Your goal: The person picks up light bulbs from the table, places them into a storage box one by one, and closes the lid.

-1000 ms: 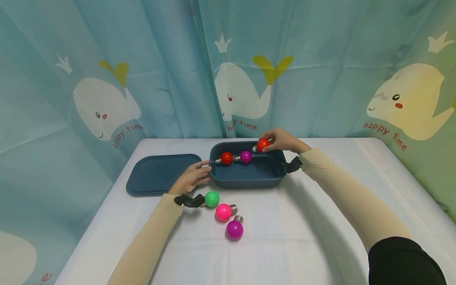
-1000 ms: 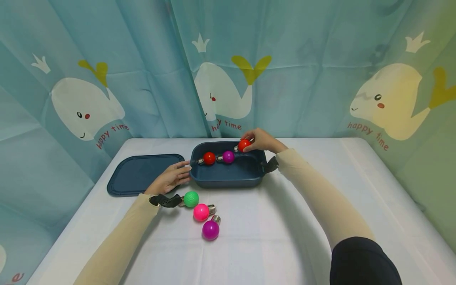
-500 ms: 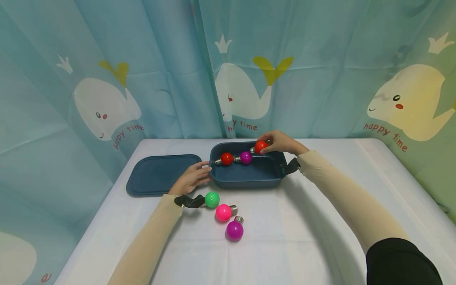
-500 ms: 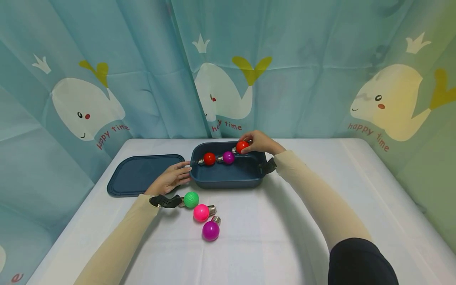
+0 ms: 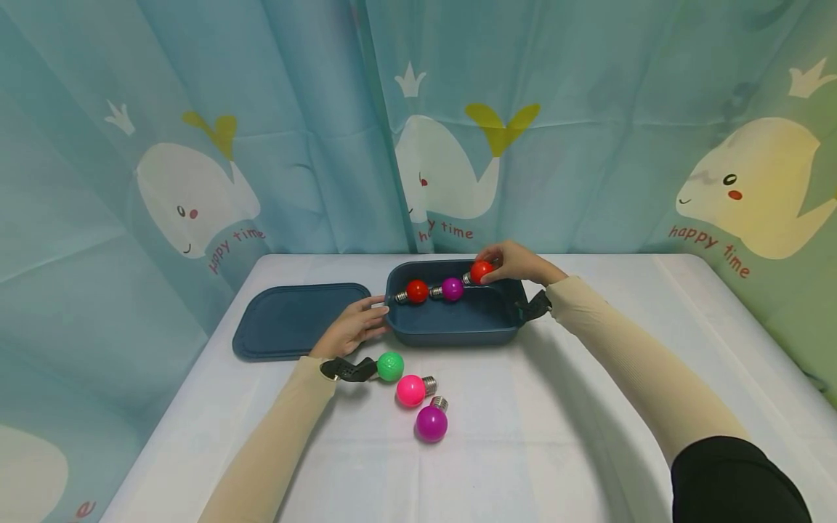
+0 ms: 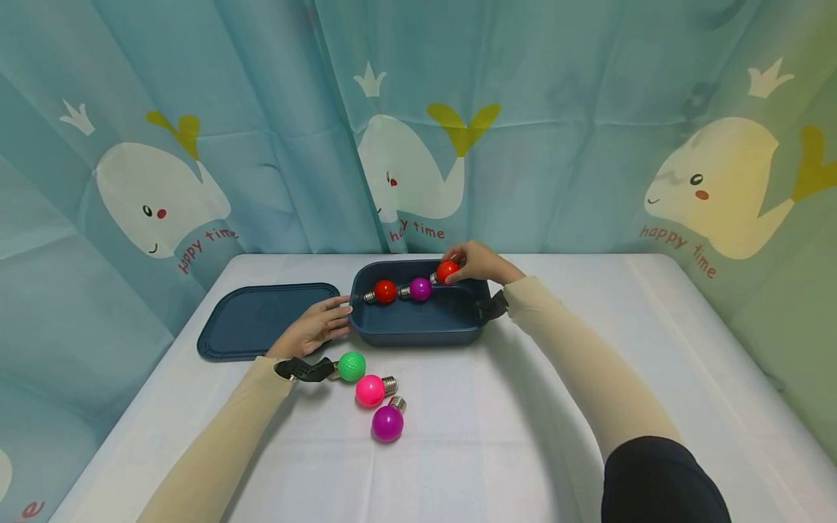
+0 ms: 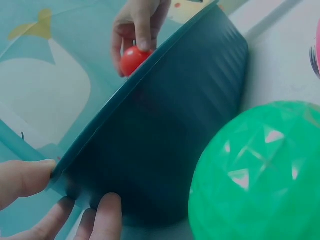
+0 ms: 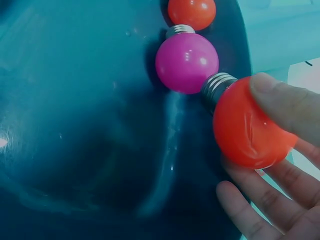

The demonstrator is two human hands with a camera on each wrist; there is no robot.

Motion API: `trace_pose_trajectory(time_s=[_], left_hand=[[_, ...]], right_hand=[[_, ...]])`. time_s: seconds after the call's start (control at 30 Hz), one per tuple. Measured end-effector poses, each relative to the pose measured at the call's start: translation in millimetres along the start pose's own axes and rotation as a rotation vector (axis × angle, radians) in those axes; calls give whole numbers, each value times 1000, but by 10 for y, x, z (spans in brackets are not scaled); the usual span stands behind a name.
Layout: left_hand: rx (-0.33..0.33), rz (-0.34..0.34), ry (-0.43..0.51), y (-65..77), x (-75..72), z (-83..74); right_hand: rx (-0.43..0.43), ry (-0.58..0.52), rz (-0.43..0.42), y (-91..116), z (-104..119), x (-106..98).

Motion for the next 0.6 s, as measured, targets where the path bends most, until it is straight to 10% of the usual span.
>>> trace_pose_trajectory(time_s=[0.6], left_hand=[[-11,-8,-8,-50,-18,20]], right_hand=[[-16,-38,34,-36,-92,71]])
Point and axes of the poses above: each hand's wrist, its own y-axis away from the middle knuckle, its own x-axis out of the palm, z = x × y, the point moved 9 cm from there along -y, towards the middle knuckle, and after that the axes turned 3 degrees about -x, right-handed, at the moved point
